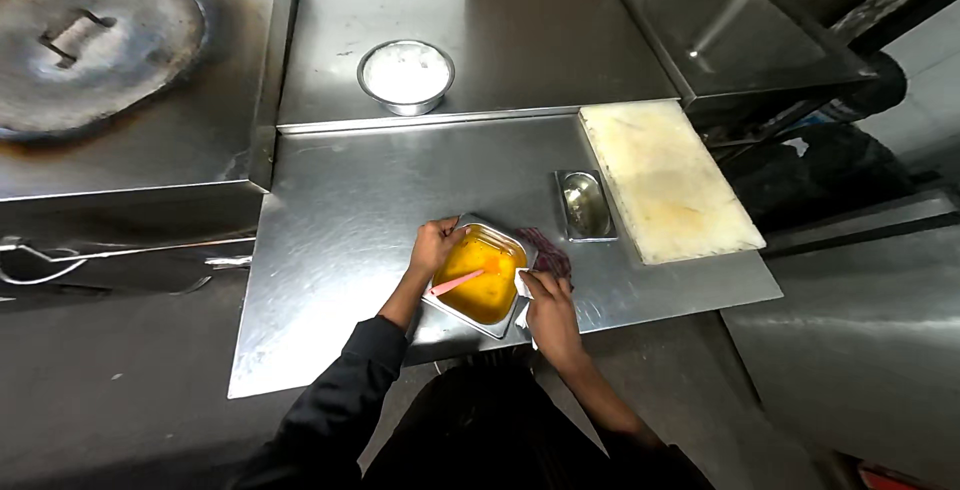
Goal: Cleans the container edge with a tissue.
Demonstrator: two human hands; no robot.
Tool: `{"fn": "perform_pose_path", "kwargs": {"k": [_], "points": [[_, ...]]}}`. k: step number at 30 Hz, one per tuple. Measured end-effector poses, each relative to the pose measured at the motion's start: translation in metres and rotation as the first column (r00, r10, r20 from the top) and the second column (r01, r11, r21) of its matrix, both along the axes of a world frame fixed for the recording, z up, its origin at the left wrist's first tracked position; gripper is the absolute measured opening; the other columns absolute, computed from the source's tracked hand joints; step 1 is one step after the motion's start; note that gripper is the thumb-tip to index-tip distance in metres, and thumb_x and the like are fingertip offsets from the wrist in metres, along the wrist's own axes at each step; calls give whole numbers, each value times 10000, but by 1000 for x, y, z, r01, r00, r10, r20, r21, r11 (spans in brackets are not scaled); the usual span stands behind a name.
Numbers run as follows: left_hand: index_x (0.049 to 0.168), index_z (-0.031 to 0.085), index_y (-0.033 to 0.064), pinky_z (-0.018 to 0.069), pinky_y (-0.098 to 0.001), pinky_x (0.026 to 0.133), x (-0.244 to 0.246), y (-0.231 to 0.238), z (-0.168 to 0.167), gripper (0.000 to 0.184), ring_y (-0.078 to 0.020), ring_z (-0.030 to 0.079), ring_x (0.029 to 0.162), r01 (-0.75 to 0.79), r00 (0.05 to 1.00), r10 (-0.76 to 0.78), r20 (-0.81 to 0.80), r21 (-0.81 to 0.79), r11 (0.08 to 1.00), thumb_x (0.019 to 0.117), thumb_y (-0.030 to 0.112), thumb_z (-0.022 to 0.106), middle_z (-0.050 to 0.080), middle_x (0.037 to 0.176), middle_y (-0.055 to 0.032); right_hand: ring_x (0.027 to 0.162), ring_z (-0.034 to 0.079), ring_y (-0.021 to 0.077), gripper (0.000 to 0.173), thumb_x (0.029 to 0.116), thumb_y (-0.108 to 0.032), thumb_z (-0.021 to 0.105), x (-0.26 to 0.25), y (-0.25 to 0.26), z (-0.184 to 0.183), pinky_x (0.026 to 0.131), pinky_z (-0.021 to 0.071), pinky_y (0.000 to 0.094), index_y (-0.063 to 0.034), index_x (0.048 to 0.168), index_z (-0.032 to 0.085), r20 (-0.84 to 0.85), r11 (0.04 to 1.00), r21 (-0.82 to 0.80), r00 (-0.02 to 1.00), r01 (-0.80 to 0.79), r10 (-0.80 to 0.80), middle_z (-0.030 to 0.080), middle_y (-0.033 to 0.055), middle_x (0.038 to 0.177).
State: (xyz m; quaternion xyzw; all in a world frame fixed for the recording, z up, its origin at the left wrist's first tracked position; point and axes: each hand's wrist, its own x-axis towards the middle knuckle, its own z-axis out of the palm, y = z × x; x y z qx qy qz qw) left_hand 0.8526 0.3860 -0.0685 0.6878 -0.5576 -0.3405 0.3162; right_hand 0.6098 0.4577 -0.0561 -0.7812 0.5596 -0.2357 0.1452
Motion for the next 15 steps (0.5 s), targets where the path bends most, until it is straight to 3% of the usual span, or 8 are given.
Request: {"fn": "perform_pose_path", "kwargs": {"k": [2,6,11,13,15], "points": [[1051,754,29,465,-385,626,-1,1,-2,230,-158,528,602,-18,1000,17,-23,-3,1000,985,244,706,609,692,-63,1032,668,395,402,830,141,634,1,8,-3,852,573,514,-47,1160,766,-16,1000,-22,1000,-9,9,720,149,1149],[1091,757,41,500,-415,669,-2,4,-3,221,-179,586,644,-46,998,46,-53,9,999,993,228,692,672,756,-89,997,685,367,407,795,130,623,1,31,-7,831,579,493,-67,1111,784,-13,998,-47,999,-43,42,739,108,1156],[1100,755,37,521,-398,682,-3,11,-10,210,-159,611,664,-119,985,115,-128,-19,993,986,202,694,691,782,-82,961,696,343,447,767,124,632,1,62,-2,792,598,449,-66,1145,778,-29,996,-37,996,-82,81,737,114,1154],[1190,699,12,498,-397,672,-7,17,-7,273,-181,569,656,-176,973,180,-142,37,984,994,201,683,640,780,-90,976,685,360,448,771,127,641,3,64,1,797,596,453,-56,1159,771,-68,998,-21,996,-53,51,726,135,1154],[1352,580,16,521,-467,732,-11,23,-2,393,-258,610,725,-227,958,246,-148,136,964,1021,218,646,658,871,-155,1021,672,377,447,786,125,634,4,61,1,817,590,473,-57,1171,769,-92,1000,-13,996,-12,11,719,142,1171]]}}
